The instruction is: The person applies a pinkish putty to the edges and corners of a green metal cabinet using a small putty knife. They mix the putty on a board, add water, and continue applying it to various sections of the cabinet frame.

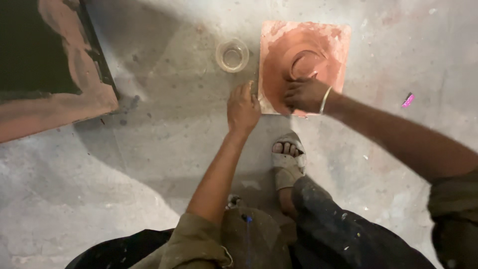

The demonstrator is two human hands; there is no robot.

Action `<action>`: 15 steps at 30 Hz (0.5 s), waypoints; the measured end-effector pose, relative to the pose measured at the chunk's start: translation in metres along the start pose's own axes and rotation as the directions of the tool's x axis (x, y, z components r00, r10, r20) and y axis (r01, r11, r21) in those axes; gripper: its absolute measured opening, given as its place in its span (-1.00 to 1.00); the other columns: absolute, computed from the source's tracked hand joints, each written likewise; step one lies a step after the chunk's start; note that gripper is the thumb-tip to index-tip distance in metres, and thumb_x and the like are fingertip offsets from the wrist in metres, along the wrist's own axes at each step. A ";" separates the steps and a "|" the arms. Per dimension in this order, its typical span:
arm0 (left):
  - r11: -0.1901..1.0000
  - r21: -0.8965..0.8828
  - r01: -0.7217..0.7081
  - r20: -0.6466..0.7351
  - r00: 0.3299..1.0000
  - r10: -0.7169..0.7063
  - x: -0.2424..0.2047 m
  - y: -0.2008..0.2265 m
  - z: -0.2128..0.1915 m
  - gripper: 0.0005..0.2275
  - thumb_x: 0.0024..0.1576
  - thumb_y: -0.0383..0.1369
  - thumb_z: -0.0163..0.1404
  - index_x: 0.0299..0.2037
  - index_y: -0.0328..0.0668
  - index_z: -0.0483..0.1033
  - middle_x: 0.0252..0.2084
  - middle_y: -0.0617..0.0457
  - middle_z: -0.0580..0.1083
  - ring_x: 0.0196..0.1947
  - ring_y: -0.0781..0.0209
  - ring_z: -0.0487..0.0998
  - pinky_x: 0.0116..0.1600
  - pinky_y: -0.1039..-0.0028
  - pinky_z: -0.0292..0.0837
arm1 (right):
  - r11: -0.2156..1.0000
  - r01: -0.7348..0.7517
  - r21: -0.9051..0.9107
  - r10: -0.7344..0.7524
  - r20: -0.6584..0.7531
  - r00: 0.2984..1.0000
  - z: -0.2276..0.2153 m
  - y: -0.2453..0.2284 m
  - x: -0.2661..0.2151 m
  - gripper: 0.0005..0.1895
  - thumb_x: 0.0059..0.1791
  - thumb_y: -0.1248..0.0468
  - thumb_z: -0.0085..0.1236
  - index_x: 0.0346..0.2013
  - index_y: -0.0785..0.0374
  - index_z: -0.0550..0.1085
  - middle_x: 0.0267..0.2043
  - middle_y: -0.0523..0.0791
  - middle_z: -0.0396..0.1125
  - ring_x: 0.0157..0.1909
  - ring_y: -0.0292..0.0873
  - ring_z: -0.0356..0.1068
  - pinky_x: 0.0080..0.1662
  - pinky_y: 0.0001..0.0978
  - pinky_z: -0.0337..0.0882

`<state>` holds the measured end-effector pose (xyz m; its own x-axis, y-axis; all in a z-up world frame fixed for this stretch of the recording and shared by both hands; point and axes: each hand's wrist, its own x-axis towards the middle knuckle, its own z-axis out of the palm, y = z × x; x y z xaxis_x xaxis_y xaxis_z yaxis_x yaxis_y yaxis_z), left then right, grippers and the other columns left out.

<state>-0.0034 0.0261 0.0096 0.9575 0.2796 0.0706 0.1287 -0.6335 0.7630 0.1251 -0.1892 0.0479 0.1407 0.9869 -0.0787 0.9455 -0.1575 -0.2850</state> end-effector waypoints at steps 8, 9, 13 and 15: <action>0.994 -0.087 0.067 -0.207 0.975 -0.084 0.011 0.011 -0.005 -0.65 0.06 -0.50 0.06 0.07 -0.36 0.39 -0.02 -0.29 0.46 -0.01 -0.30 0.46 0.06 0.01 0.37 | 0.911 -0.336 -0.240 0.358 0.055 0.932 -0.037 0.078 0.014 -0.71 -0.04 0.28 0.09 -0.09 -0.05 0.63 -0.07 -0.20 0.53 0.02 -0.11 0.49 -0.02 -0.16 0.47; 0.994 -0.095 0.055 -0.200 0.977 -0.073 0.014 0.015 -0.002 -0.67 0.06 -0.50 0.06 0.05 -0.35 0.40 -0.02 -0.28 0.46 -0.02 -0.29 0.46 0.05 0.02 0.37 | 0.932 -0.289 -0.217 0.275 -0.093 0.957 -0.036 0.085 0.016 -0.64 -0.07 0.33 0.07 -0.03 0.00 0.63 -0.01 -0.20 0.52 0.07 -0.11 0.49 0.00 -0.15 0.48; 0.984 -0.136 0.114 -0.067 0.990 -0.124 0.014 0.019 0.007 -0.78 0.15 -0.50 0.04 0.00 -0.25 0.45 -0.08 -0.18 0.49 -0.03 -0.23 0.50 0.04 0.06 0.39 | 0.733 -0.672 -0.108 0.679 0.068 0.731 -0.017 0.088 -0.017 -0.65 -0.04 0.34 0.03 -0.06 -0.02 0.64 -0.01 -0.11 0.51 -0.02 0.03 0.46 -0.06 -0.05 0.45; 0.986 -0.134 0.104 -0.081 0.990 -0.115 0.017 0.020 0.011 -0.83 0.19 -0.48 0.03 -0.03 -0.21 0.46 -0.09 -0.14 0.50 -0.02 -0.19 0.50 0.05 0.07 0.40 | 0.579 -0.813 -0.063 0.809 0.167 0.564 -0.013 0.084 -0.041 -0.61 -0.06 0.32 0.02 -0.01 -0.04 0.63 -0.04 -0.04 0.48 -0.05 0.12 0.44 -0.10 0.03 0.43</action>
<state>0.0182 0.0101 0.0195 0.9124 0.4080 0.0336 0.1918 -0.4986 0.8453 0.2021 -0.2425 0.0394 0.7949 0.4232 -0.4347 0.4521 -0.8911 -0.0408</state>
